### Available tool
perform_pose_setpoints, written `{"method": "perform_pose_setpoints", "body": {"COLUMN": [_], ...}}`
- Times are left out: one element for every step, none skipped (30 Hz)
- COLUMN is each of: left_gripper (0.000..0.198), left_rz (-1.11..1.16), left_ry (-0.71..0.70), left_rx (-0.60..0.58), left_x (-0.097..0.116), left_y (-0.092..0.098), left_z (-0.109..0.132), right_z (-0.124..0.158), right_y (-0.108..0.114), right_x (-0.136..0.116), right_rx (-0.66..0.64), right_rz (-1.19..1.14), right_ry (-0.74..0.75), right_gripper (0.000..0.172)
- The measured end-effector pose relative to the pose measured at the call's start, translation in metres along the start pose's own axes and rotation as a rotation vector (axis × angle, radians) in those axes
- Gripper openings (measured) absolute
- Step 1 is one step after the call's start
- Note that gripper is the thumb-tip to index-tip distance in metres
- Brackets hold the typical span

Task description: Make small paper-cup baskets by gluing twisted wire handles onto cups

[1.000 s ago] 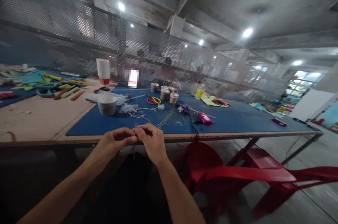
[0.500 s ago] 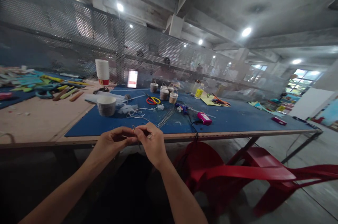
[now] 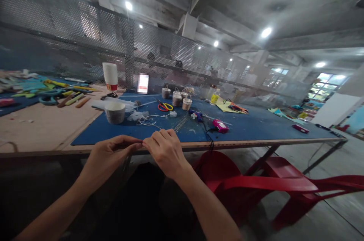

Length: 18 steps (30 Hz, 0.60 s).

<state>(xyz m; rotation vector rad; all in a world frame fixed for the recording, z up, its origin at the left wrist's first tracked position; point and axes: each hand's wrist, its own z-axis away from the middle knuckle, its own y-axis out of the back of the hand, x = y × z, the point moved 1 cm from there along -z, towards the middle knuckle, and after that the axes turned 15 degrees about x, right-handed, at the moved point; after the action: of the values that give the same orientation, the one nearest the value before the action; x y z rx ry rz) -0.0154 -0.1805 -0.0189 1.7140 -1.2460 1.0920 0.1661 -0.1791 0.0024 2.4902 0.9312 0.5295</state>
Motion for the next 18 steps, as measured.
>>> {"method": "perform_pose_setpoints", "body": {"left_gripper": [0.025,0.026,0.026,0.027,0.026,0.025,0.024,0.023,0.023,0.023,0.024,0.024,0.025,0.025,0.026,0.026,0.026,0.026], "left_rz": [-0.011,-0.017,-0.022,-0.027,-0.036,-0.045,-0.049,-0.040,-0.014,0.018,0.053,0.083,0.104,0.120,0.130,0.135,0.140,0.141], "left_ry": [0.002,0.006,0.007,0.004,-0.003,-0.013,-0.018,-0.008,0.013,0.045,0.078,0.106,0.130,0.144,0.152,0.154,0.154,0.152], "left_rx": [-0.003,-0.013,-0.029,-0.046,-0.059,-0.062,-0.061,-0.056,-0.056,-0.060,-0.060,-0.052,-0.036,-0.007,0.027,0.063,0.100,0.134], "left_x": [0.000,0.000,0.001,0.003,0.004,0.006,0.007,0.008,0.008,0.007,0.006,0.004,0.002,0.000,-0.001,-0.002,-0.003,-0.003], "left_y": [0.001,0.002,0.003,0.004,0.005,0.006,0.007,0.007,0.007,0.007,0.006,0.005,0.004,0.004,0.003,0.003,0.003,0.003], "left_z": [0.000,0.000,-0.001,-0.001,-0.002,-0.002,-0.003,-0.004,-0.004,-0.005,-0.005,-0.005,-0.005,-0.004,-0.003,-0.002,-0.001,0.000], "right_z": [-0.001,-0.002,-0.002,-0.003,-0.003,-0.004,-0.004,-0.005,-0.005,-0.005,-0.005,-0.005,-0.004,-0.003,-0.001,0.002,0.005,0.009], "right_y": [0.001,0.001,0.001,0.001,0.001,0.001,0.001,0.002,0.002,0.002,0.003,0.003,0.004,0.005,0.005,0.006,0.006,0.005], "right_x": [0.000,-0.001,-0.001,-0.001,-0.002,-0.002,-0.002,-0.001,-0.001,-0.001,-0.001,-0.001,-0.002,-0.003,-0.005,-0.007,-0.009,-0.012], "right_rx": [-0.003,-0.007,-0.011,-0.014,-0.017,-0.018,-0.017,-0.014,-0.006,0.004,0.015,0.027,0.042,0.060,0.084,0.119,0.168,0.224], "right_rz": [0.012,0.022,0.031,0.038,0.042,0.044,0.041,0.036,0.027,0.018,0.007,-0.007,-0.025,-0.047,-0.073,-0.106,-0.147,-0.193], "right_ry": [0.010,0.019,0.029,0.041,0.053,0.064,0.069,0.069,0.063,0.051,0.035,0.017,-0.004,-0.028,-0.057,-0.095,-0.143,-0.204], "right_gripper": [0.018,0.019,0.019,0.019,0.018,0.018,0.018,0.018,0.018,0.018,0.018,0.018,0.017,0.016,0.015,0.015,0.015,0.015]}}
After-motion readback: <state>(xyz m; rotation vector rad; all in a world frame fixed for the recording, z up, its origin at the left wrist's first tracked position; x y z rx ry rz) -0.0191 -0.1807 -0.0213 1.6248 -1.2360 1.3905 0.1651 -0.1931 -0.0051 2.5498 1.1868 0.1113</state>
